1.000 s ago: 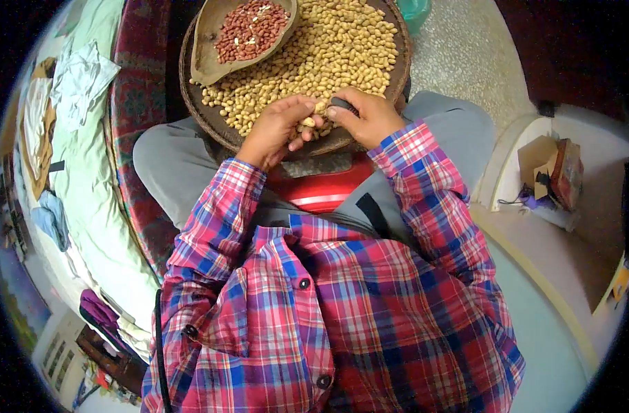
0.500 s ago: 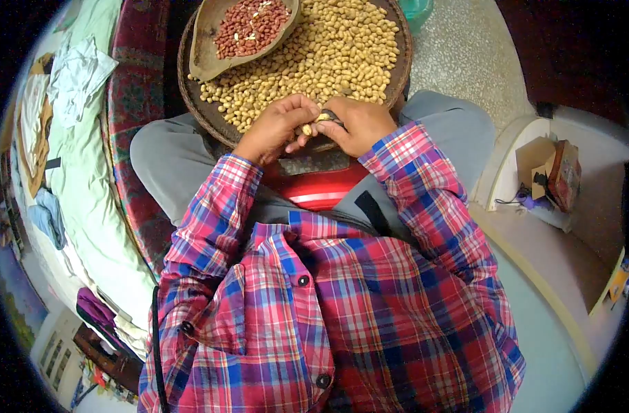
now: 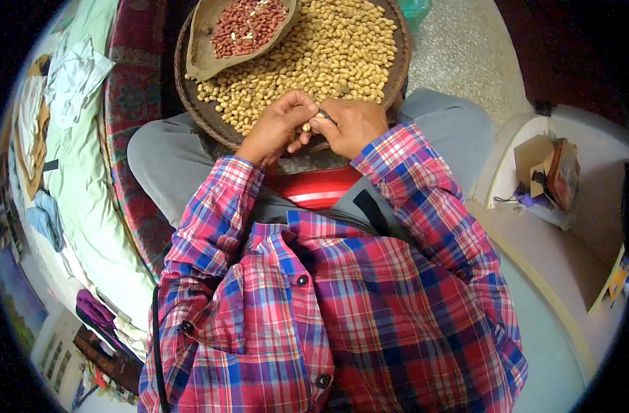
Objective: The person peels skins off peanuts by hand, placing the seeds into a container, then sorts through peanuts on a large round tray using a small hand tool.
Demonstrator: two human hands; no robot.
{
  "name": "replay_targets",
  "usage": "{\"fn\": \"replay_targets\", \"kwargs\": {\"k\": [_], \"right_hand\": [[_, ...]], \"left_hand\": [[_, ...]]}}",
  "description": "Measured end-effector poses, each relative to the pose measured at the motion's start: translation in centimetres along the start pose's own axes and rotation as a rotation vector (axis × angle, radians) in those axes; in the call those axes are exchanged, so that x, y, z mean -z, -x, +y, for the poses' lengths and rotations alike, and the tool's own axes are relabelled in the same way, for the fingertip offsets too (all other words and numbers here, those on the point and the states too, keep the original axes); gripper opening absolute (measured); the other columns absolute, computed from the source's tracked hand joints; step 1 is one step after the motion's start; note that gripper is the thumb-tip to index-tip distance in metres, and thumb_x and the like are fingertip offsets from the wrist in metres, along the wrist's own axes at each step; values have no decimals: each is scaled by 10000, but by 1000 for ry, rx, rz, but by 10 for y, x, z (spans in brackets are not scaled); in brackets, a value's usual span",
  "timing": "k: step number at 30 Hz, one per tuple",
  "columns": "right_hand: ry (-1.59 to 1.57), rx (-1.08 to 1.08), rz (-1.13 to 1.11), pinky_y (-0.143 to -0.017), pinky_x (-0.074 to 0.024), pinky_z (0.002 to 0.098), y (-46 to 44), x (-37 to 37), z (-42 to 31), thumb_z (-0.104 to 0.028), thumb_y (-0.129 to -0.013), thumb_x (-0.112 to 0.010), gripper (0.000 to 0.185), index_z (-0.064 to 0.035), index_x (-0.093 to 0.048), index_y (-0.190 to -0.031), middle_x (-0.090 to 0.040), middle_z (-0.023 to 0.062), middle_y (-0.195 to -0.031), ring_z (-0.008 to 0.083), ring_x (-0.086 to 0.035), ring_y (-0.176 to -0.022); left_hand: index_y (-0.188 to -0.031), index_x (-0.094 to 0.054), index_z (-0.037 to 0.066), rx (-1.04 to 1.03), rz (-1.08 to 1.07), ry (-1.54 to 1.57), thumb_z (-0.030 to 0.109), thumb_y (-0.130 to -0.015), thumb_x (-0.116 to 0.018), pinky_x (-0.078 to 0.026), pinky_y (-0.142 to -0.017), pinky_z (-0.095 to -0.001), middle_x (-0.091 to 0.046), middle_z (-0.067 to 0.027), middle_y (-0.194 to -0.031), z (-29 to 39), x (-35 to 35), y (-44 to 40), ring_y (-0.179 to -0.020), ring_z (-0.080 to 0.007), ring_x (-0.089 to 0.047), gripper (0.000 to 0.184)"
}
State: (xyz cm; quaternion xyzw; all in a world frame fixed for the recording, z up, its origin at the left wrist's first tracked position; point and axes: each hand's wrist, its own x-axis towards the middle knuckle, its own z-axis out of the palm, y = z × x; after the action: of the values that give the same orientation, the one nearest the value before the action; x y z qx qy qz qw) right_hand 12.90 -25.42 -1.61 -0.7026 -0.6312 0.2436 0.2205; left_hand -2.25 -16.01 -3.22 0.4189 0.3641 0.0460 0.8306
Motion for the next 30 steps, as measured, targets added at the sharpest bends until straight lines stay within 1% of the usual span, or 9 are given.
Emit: {"fn": "replay_targets", "kwargs": {"k": [8, 10, 11, 16, 18, 20, 22, 23, 30], "right_hand": [[-61, -72, -79, -651, -493, 480, 2, -5, 9, -446, -850, -564, 390, -64, -619, -901, -653, 185, -818, 369, -641, -761], [-143, -102, -13, -650, -488, 480, 0, -1, 17, -457, -857, -561, 408, -58, -618, -914, -653, 186, -822, 374, -640, -773], [-303, -190, 87, -625, -487, 445, -4, 4, 22, -439, -868, -569, 403, -45, -615, -933, -655, 162, -796, 332, -643, -729], [-785, -414, 204, -521, -456, 299, -12, 22, 43, -350, -894, -600, 336, -25, -615, -981, -614, 54, -702, 147, -576, -574], [-1002, -497, 217, -469, -402, 219, -11, 29, 32, -324, -896, -618, 310, -20, -614, -958, -550, -3, -666, 51, -480, -536], [-1005, -491, 230, -450, -387, 213, -12, 25, 33, -325, -901, -611, 308, -21, -615, -947, -537, -5, -655, 57, -475, -518], [-988, -435, 204, -454, -391, 215, -13, 23, 36, -317, -899, -614, 305, -14, -610, -932, -542, -5, -661, 58, -475, -520], [-989, -435, 205, -454, -391, 215, -13, 23, 36, -317, -899, -614, 305, -14, -610, -932, -542, -5, -661, 58, -475, -520], [-996, -445, 202, -462, -406, 217, -14, 21, 34, -324, -891, -627, 312, -13, -611, -912, -555, -9, -672, 55, -474, -523]], "left_hand": [[-917, -552, 67, -15, 35, -115, 181, -921, -544, -336, -366, -174, -576, -18, -765, -7, 8, 0, -536, -63, -528, 115], [-917, -564, 54, -36, 57, 124, 198, -930, -519, -342, -380, -173, -570, -23, -765, 2, 12, 0, -560, -71, -531, 152], [-926, -545, 60, -74, 43, 128, 304, -955, -488, -332, -364, -176, -572, -22, -747, -1, 19, -4, -594, -82, -549, 253], [-865, -519, 79, -49, 30, 288, 324, -955, -499, -319, -356, -179, -552, -27, -716, -4, 22, -15, -581, -94, -546, 262], [-845, -502, 94, -5, 108, 144, 337, -948, -512, -298, -344, -173, -540, -18, -704, -6, 21, -18, -600, -94, -550, 264], [-843, -556, 54, 59, 150, 26, 307, -911, -592, -381, -418, -219, -562, -31, -746, -18, 30, -28, -632, -120, -558, 265], [-919, -611, 42, -323, 275, -659, 271, -882, -626, -468, -526, -293, -601, -34, -731, -39, 29, -40, -650, -161, -586, 233], [-1014, -632, 92, -476, 301, -746, 219, -856, -635, -499, -650, -349, -644, -70, -737, -41, 23, -42, -666, -228, -620, 203], [-1015, -622, 140, -539, 370, -1206, 199, -829, -612, -503, -642, -409, -658, -140, -838, -42, 5, -38, -734, -329, -635, 196]]}}
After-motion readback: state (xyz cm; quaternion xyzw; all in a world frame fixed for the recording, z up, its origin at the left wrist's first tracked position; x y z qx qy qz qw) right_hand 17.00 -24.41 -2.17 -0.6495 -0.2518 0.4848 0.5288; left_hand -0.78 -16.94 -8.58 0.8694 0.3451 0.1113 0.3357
